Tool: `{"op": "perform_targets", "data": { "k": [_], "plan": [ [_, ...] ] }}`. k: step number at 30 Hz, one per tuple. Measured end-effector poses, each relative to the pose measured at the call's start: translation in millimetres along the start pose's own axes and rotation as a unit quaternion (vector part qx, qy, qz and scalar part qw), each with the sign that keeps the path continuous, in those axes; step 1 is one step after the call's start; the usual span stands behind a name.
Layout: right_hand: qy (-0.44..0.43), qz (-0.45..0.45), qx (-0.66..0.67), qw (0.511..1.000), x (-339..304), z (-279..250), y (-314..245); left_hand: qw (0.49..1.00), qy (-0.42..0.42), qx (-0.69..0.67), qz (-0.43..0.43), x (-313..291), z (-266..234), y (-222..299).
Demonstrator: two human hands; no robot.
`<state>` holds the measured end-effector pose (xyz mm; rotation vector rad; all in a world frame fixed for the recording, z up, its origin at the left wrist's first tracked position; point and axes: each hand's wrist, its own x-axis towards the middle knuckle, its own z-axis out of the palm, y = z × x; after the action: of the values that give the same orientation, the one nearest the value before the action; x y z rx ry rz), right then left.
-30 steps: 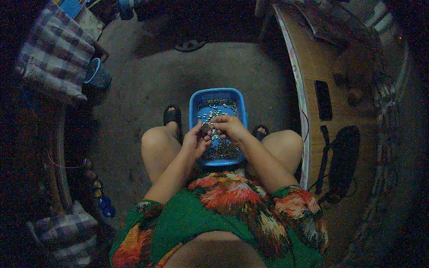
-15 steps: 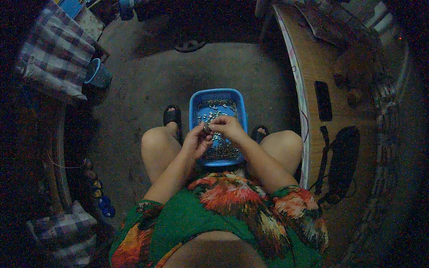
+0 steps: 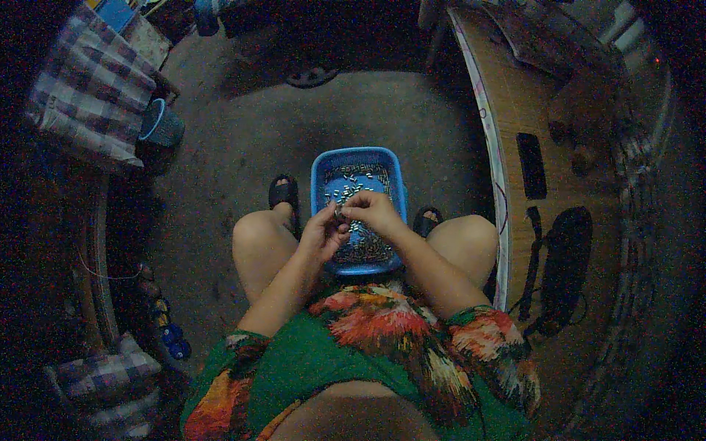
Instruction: Manually sorting through a blue plastic basin filled with small metal rings or beads.
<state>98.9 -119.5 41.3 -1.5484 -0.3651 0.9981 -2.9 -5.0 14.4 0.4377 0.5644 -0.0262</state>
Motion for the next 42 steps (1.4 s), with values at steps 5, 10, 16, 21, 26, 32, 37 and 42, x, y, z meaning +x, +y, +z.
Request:
{"op": "perform_targets", "data": {
  "k": [5,10,16,21,26,32,37,42],
  "plan": [
    [0.004,-0.024,0.002,1.000,0,0,4,1.000,-0.013,0.004,0.006,1,-2,0],
    [0.038,-0.105,-0.090,0.990,3,2,16,1.000,-0.011,0.019,0.017,3,-4,-1],
    [0.029,-0.078,-0.084,0.993,4,1,13,0.999,-0.006,0.032,0.020,1,1,1],
    [-0.015,-0.052,-0.006,0.999,2,2,7,0.999,-0.016,0.030,0.018,-2,3,1],
    [0.007,-0.080,-0.018,0.997,4,2,15,0.999,-0.026,0.029,0.024,-2,3,0],
    [0.029,-0.103,-0.093,0.990,3,1,11,0.999,0.019,0.027,0.031,-3,9,1],
    [0.037,-0.084,-0.128,0.988,6,-1,18,0.999,0.008,0.037,0.034,0,7,0],
    [0.056,-0.128,-0.148,0.979,4,6,15,0.999,-0.003,0.029,0.034,2,-1,-1]
  ]
}}
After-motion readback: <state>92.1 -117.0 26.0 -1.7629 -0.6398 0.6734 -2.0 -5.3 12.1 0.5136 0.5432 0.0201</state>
